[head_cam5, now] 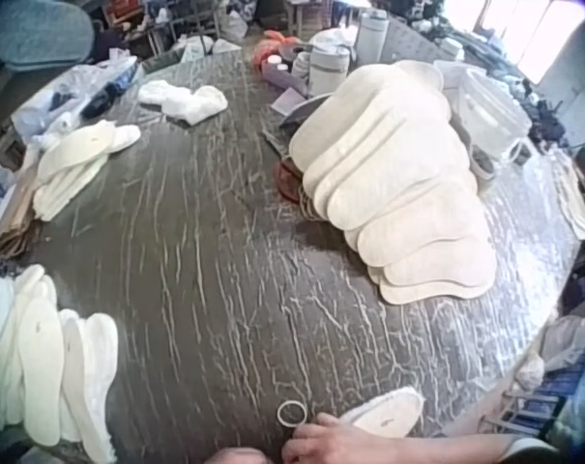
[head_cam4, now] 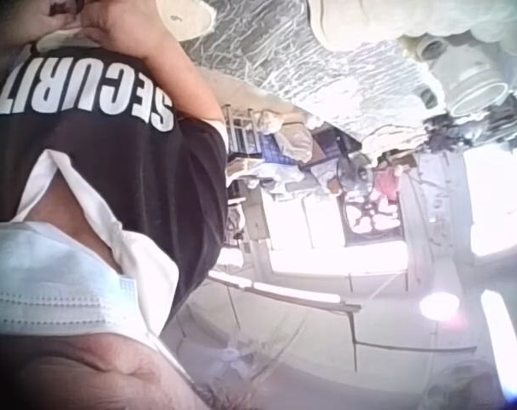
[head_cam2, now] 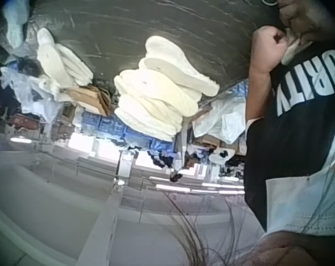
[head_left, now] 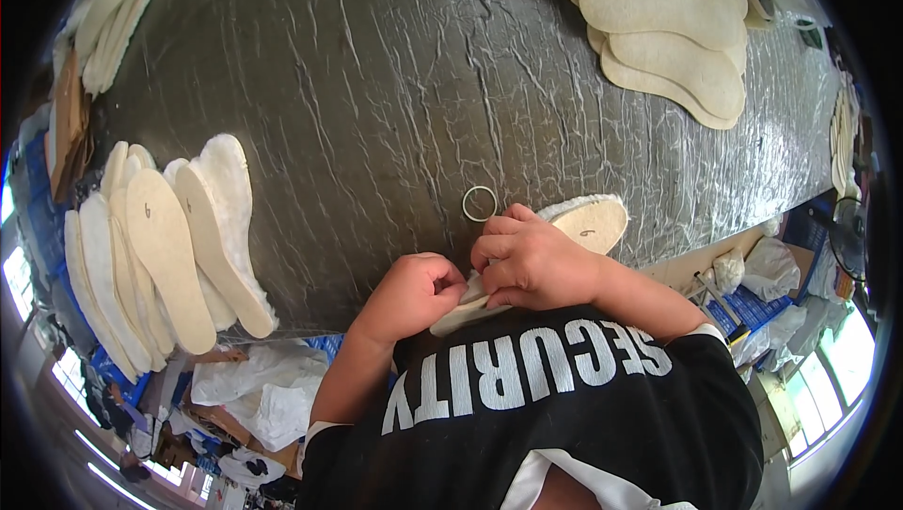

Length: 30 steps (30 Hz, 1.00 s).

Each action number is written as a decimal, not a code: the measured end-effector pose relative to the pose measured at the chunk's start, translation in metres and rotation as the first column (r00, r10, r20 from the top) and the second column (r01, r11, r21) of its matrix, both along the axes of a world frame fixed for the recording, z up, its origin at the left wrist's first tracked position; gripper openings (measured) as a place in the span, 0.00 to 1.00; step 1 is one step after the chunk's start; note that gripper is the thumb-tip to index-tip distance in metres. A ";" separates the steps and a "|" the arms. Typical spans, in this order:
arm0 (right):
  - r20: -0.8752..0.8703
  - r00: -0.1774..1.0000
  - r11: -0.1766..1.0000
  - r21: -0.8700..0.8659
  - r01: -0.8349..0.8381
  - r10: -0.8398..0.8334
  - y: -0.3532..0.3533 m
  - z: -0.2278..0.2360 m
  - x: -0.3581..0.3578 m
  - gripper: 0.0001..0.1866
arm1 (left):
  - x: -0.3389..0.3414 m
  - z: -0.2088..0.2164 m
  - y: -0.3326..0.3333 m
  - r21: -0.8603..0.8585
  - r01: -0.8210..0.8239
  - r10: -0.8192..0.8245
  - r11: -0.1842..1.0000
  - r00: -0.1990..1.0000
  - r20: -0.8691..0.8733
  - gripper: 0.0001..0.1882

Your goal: Manually assembling or pairing shoe insoles with lining material in a factory setting.

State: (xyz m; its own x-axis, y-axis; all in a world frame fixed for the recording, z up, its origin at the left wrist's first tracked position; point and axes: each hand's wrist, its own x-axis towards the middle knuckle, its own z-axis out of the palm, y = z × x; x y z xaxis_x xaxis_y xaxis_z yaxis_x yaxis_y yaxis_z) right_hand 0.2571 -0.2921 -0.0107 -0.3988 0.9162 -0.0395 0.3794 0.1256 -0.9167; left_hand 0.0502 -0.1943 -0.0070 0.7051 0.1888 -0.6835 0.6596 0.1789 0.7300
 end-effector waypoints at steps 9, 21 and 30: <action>0.026 0.999 0.999 -0.001 0.038 -0.038 -0.001 -0.006 -0.003 0.12 | 0.004 0.010 0.002 -0.046 -0.010 0.014 0.999 0.996 0.091 0.02; 0.079 0.997 1.000 0.008 0.026 -0.026 -0.004 -0.006 -0.004 0.10 | 0.000 0.007 0.001 0.062 0.036 -0.050 0.997 0.972 0.230 0.04; 0.170 0.981 0.995 0.046 0.086 -0.092 -0.007 -0.004 0.009 0.20 | 0.000 0.014 0.003 -0.088 0.010 -0.020 0.996 0.994 -0.107 0.15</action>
State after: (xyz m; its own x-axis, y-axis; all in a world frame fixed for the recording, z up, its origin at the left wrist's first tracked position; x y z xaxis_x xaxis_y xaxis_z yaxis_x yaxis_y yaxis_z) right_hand 0.2664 -0.2990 -0.0150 -0.3058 0.9499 -0.0640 0.5418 0.1183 -0.8321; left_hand 0.0502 -0.1910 0.0068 0.6286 0.1149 -0.7692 0.7369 0.2285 0.6363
